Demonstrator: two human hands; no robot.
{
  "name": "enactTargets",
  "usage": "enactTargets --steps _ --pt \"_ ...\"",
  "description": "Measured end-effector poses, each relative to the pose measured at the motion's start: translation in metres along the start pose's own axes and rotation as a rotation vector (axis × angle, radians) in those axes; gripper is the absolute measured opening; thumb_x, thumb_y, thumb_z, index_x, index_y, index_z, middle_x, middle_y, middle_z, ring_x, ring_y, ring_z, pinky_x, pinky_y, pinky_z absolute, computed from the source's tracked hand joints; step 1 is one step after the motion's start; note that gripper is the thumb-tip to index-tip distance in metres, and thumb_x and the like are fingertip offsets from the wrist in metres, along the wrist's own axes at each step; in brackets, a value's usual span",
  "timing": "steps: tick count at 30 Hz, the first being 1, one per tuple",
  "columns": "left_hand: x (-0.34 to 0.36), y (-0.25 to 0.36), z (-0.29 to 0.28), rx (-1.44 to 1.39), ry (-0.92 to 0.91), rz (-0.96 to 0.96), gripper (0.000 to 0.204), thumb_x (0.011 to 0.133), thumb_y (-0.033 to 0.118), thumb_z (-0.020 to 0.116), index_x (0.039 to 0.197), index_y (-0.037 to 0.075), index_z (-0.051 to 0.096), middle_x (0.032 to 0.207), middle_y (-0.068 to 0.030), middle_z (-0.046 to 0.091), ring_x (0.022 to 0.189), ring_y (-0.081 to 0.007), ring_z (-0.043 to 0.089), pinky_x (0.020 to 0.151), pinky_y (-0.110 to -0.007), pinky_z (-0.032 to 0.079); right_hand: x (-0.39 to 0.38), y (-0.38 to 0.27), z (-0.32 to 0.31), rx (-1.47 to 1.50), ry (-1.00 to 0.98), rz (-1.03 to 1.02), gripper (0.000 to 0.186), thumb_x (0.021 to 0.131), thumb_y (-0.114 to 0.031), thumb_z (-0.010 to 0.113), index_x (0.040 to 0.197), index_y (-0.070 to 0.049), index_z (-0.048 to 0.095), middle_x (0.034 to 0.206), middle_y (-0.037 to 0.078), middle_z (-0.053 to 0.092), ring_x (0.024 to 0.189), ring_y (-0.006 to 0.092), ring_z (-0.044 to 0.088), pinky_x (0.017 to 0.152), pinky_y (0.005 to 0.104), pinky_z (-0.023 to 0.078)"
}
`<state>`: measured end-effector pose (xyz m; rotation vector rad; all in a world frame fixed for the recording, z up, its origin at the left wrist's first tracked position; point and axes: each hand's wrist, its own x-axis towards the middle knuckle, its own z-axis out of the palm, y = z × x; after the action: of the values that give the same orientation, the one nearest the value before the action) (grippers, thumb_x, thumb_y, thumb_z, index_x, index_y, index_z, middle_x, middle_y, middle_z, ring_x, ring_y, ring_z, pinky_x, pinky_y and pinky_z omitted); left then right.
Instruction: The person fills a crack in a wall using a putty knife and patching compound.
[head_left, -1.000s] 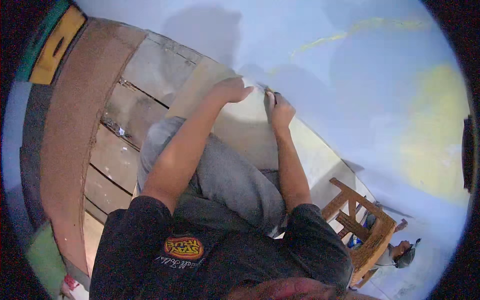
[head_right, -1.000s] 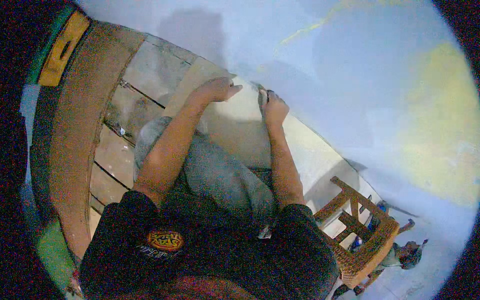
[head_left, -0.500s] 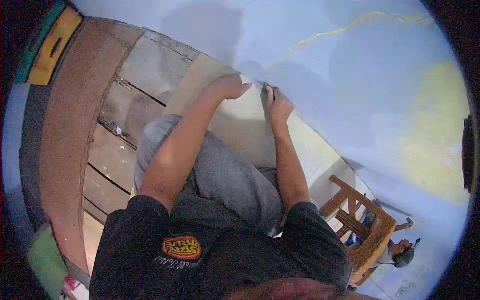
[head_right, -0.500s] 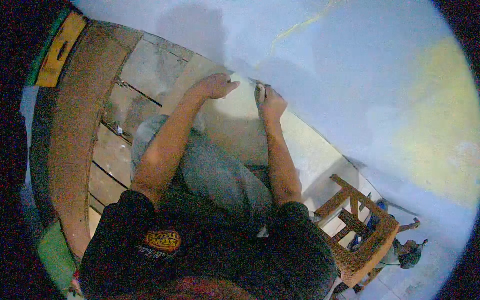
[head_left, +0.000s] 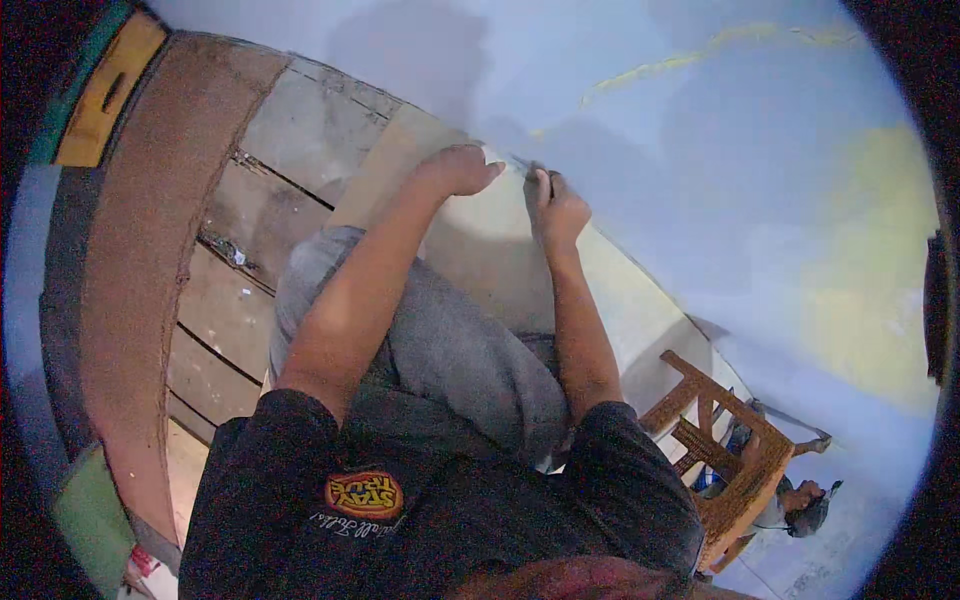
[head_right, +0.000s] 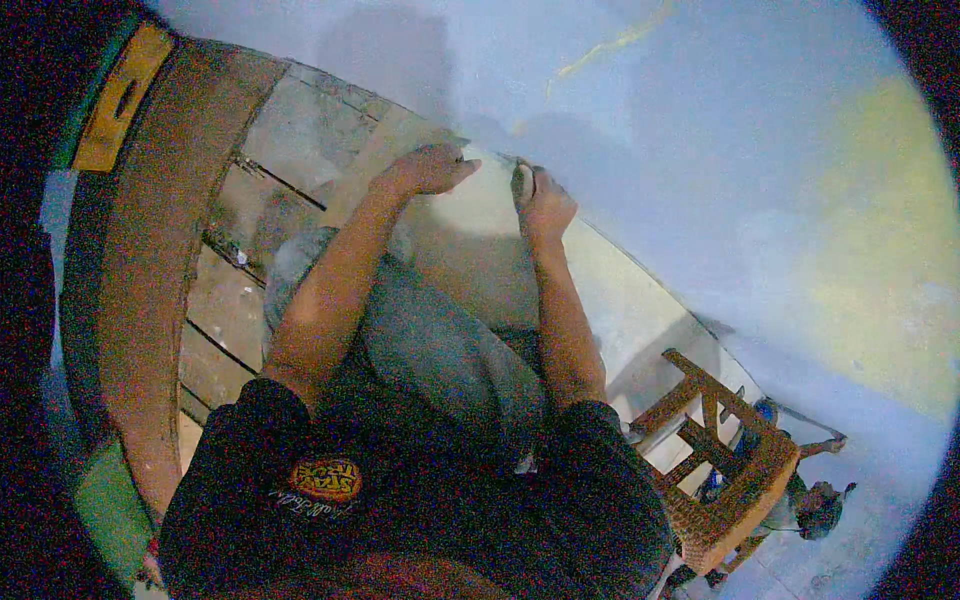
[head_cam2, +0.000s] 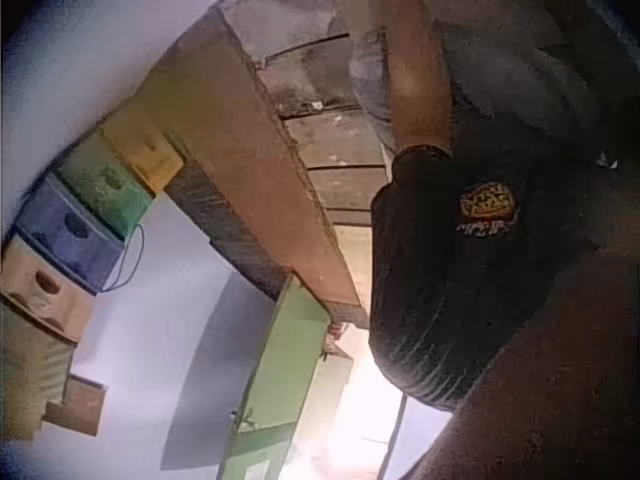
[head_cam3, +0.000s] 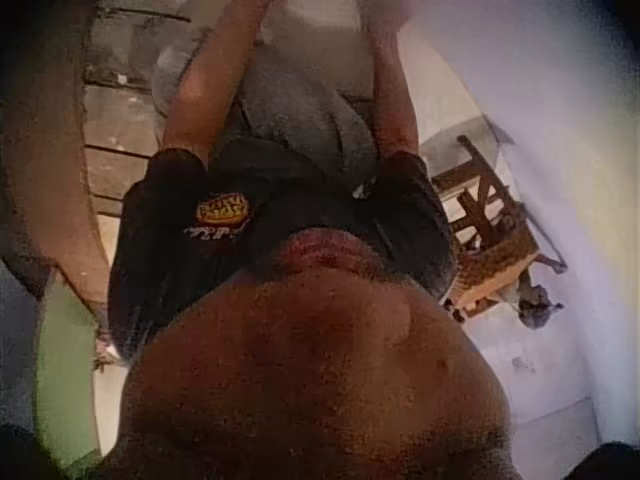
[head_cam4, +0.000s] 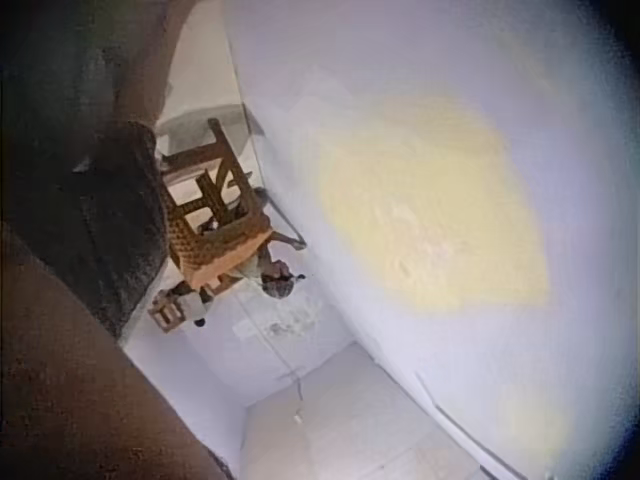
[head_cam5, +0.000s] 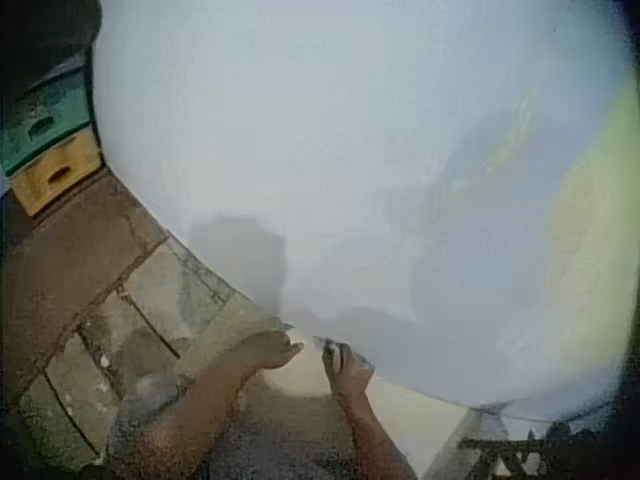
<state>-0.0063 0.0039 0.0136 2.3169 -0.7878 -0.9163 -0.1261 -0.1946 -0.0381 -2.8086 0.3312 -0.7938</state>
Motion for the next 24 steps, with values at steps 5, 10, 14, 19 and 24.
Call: enactTargets --steps 5,10,14,19,24 --pt "0.013 -0.011 0.004 -0.012 -0.032 0.042 0.073 0.095 0.064 0.04 0.101 -0.002 0.07 0.092 -0.0198 0.071 0.099 -0.0362 0.068 0.099 -0.048 0.047 -0.005 0.005 0.011 -0.112 -0.029 -0.013 0.026 0.092 -0.034 0.068 0.081 -0.01 0.069 0.067 0.015 0.065 0.058 0.0349 0.064 0.053 0.0421 0.049" --pt "0.007 -0.003 0.001 0.008 -0.007 0.036 0.069 0.096 0.061 0.042 0.092 -0.002 0.07 0.086 -0.0193 0.071 0.088 -0.0345 0.068 0.087 -0.048 0.05 -0.002 0.003 0.006 -0.055 0.016 0.003 0.026 0.091 -0.032 0.068 0.078 -0.01 0.07 0.064 0.012 0.065 0.052 0.0316 0.062 0.049 0.0393 0.048" --pt "0.005 -0.004 0.001 -0.039 0.007 -0.015 0.068 0.096 0.061 0.043 0.094 -0.001 0.07 0.084 -0.0174 0.072 0.09 -0.0329 0.069 0.09 -0.047 0.049 -0.002 0.004 0.005 -0.062 0.013 0.006 0.029 0.093 -0.034 0.065 0.079 -0.01 0.07 0.064 0.013 0.065 0.053 0.0322 0.063 0.051 0.0401 0.049" --pt "0.004 -0.003 -0.002 -0.013 -0.037 -0.023 0.068 0.095 0.061 0.043 0.1 -0.002 0.07 0.085 -0.0172 0.072 0.093 -0.0331 0.069 0.093 -0.048 0.048 -0.001 -0.002 0.003 -0.191 -0.075 -0.026 0.026 0.095 -0.035 0.062 0.087 -0.012 0.069 0.063 0.013 0.066 0.056 0.031 0.066 0.052 0.0423 0.05" --pt "0.004 0.0 -0.001 -0.018 -0.014 0.0 0.07 0.095 0.061 0.042 0.104 -0.003 0.07 0.091 -0.02 0.072 0.095 -0.0359 0.069 0.093 -0.048 0.049 -0.003 0.004 0.006 -0.092 -0.059 0.019 0.024 0.093 -0.035 0.063 0.087 -0.012 0.071 0.065 0.013 0.067 0.055 0.0312 0.066 0.053 0.0427 0.051"
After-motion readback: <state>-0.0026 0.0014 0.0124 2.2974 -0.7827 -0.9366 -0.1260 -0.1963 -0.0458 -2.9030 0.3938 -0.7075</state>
